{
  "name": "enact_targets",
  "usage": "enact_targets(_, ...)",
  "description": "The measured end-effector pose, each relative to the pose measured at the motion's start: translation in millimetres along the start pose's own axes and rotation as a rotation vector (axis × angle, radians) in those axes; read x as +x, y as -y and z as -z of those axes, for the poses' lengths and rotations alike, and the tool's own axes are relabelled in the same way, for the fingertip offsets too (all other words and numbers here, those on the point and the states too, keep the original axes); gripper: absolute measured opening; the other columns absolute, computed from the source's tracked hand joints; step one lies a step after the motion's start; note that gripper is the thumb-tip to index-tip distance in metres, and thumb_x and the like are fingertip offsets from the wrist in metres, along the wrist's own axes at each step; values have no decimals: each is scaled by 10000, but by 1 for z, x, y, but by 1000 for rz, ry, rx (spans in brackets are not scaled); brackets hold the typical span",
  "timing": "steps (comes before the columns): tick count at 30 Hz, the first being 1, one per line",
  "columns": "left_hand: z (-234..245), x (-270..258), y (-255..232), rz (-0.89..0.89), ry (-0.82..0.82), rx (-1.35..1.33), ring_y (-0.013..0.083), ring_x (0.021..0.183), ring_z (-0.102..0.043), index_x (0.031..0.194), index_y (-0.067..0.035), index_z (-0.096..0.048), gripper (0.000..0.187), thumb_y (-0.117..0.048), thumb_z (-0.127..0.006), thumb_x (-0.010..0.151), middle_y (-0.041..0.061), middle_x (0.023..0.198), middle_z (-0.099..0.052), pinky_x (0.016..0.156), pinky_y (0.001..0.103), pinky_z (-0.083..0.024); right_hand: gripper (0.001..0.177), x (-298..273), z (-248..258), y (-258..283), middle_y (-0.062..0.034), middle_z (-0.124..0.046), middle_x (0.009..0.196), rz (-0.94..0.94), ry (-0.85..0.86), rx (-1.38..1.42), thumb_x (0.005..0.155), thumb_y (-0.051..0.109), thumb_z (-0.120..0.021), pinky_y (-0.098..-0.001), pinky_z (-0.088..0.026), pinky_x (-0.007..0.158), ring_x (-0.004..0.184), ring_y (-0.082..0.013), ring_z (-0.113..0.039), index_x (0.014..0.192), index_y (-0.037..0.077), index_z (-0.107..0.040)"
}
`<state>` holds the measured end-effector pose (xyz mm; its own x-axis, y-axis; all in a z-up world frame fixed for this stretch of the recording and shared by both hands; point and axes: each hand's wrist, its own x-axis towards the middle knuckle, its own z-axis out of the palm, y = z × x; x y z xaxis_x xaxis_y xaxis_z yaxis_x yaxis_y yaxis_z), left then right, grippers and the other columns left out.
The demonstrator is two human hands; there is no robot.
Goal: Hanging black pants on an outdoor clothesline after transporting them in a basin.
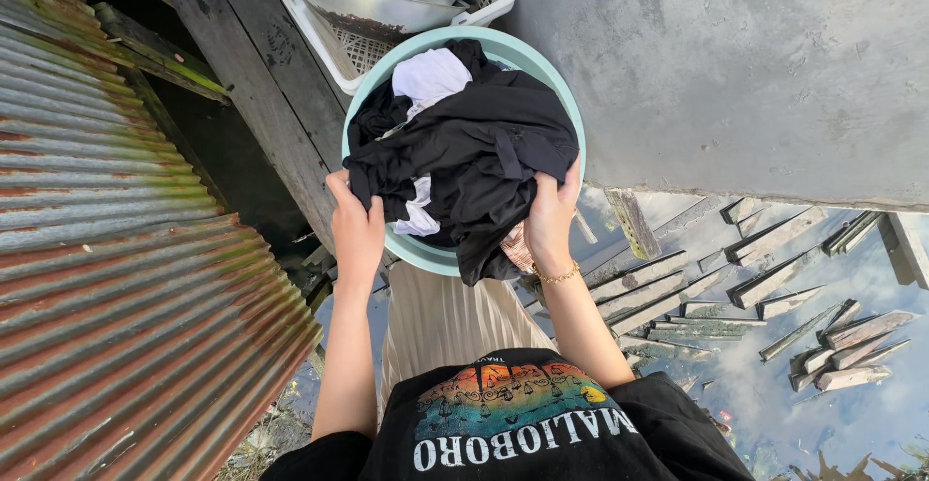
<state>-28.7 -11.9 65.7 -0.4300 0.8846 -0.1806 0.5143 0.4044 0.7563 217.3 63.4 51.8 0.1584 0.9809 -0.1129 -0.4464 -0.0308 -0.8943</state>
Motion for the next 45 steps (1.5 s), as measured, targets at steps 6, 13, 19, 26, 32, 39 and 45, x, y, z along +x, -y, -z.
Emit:
enact_targets(6,3,-8,-50,-17,70,-213,442,811,-697,1355,-63,-319,448,-65,-554,973,280,917,-661,712,505,-499,603,-7,-14,13,-97,-557,1444,30,119,-344,973,6,-574,-309,-407,1144,1301,-160,-539,1549,14,-394)
enact_targets(13,-4,-24,-82,-152,129,-155,427,887,-713,1327,-61,-346,450,-81,-605,959,234,1033,-712,707,482,-514,754,-22,-11,19,-128,-514,1554,-36,297,-514,953,129,-677,-338,-368,1210,1429,-201,-489,1608,27,-318)
enact_targets(19,-7,-29,-94,-241,105,-323,421,930,-707,1365,-46,-380,454,-70,-610,975,233,1035,-691,764,468,-531,1287,-21,-7,38,-227,-278,1651,58,734,-626,741,291,-912,-390,-264,1242,1530,-286,-298,1632,-11,-35)
enact_targets(26,9,-35,-122,-292,305,-337,272,1008,-676,1339,-93,-543,417,-112,-666,941,149,1225,-579,682,349,-578,938,-31,-4,6,-175,-561,1433,-79,470,-840,779,192,-851,-358,-467,1104,1322,-240,-573,1535,13,-324)
enact_targets(32,9,-26,-97,-572,326,-309,342,1423,-487,1538,-192,-525,666,-189,-772,920,126,1598,-361,1214,435,-454,663,-25,16,-14,-115,-570,1472,2,297,-494,907,-71,-635,-333,-456,1129,1338,-195,-554,1530,10,-422)
enact_targets(39,-25,-16,-71,-556,291,-110,493,1552,-126,1578,1,-67,1422,-422,-979,573,236,1672,-79,1238,577,-221,655,-23,-2,9,-119,-574,1449,-309,237,-50,933,-47,-639,-365,-495,1095,1296,-208,-587,1539,23,-400)
enact_targets(45,-11,-5,-84,-575,164,-226,442,1539,-323,1559,-87,-382,1041,-288,-961,717,206,1685,-165,1232,501,-380,597,-21,-17,34,-99,-590,1410,-422,349,-35,937,3,-686,-361,-493,1094,1272,-181,-591,1484,-4,-447)
